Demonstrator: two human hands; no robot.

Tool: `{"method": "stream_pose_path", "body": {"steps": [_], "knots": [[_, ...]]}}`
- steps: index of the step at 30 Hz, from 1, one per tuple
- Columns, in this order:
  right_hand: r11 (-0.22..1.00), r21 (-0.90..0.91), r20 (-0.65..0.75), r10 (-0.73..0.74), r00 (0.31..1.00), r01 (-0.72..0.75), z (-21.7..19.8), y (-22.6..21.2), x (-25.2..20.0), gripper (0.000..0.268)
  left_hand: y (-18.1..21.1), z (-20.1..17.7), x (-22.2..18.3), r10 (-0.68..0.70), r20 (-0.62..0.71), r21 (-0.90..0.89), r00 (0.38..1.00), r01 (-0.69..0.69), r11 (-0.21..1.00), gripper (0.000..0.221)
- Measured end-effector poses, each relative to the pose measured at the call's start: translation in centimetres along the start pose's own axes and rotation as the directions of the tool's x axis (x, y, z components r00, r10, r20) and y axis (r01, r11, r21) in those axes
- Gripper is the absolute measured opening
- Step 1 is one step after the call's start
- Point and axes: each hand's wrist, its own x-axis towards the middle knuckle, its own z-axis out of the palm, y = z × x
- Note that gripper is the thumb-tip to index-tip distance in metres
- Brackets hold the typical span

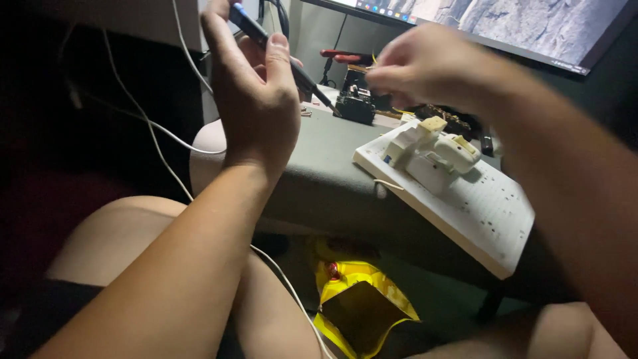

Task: Tightening screws on an electrical component board using a manual screwdriver

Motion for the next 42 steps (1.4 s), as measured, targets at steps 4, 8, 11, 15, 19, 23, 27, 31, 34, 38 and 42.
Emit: {"method": "stream_pose_path", "body": {"steps": [4,8,11,15,19,23,27,31,34,38,42], "knots": [[0.996,0.084,0.127,-0.049,0.991,0.039,3.8,-1.8,4.1,0.023,0.3,-0.2,0.0,-0.024,0.033,-0.021,0.999,0.025,0.999,0.030],[0.982,0.162,0.263,0.055,0.963,-0.100,6.6,-1.7,7.3,0.019,-0.2,-0.3,-0.2,-0.051,0.030,-0.017,0.998,0.052,0.999,0.032],[0.981,0.122,0.263,0.113,0.958,-0.149,7.6,-1.6,8.4,0.019,-0.2,-0.1,-0.1,-0.037,0.038,0.008,0.999,0.037,0.999,0.029],[0.975,0.121,0.240,0.156,0.958,-0.188,7.6,-2.4,8.0,0.015,0.2,-0.1,-0.1,-0.034,0.054,0.039,0.998,0.032,0.999,0.027],[0.977,0.182,0.128,0.090,0.988,-0.112,5.2,-1.7,5.5,0.016,-0.3,-0.1,-0.3,-0.235,0.155,0.136,0.960,0.215,0.967,0.035],[0.977,-0.105,-0.075,0.177,0.981,-0.184,2.9,7.9,6.0,0.025,0.1,0.3,-0.4,-0.301,0.380,0.157,0.875,0.260,0.953,0.033],[0.776,-0.180,-0.125,0.591,0.797,-0.604,2.5,19.9,5.2,0.038,1.0,0.3,-0.3,-0.459,0.510,0.404,0.728,0.268,0.874,0.021],[0.690,-0.107,0.020,0.721,0.692,-0.716,4.2,26.7,5.1,0.051,0.5,0.6,-0.1,-0.530,0.501,0.540,0.684,0.231,0.809,0.022],[0.683,-0.227,0.031,0.717,0.696,-0.694,5.8,29.6,6.2,0.061,-0.4,1.2,-0.3,-0.607,0.499,0.654,0.619,0.191,0.732,0.031],[0.709,-0.259,0.007,0.681,0.732,-0.657,5.8,29.8,6.9,0.053,-0.9,2.9,-0.9,-0.573,0.597,0.683,0.562,0.020,0.731,0.021],[0.720,-0.185,0.096,0.690,0.717,-0.668,5.3,28.1,7.2,0.057,-2.1,4.2,-1.4,-0.580,0.610,0.711,0.540,-0.050,0.701,0.022]]}}
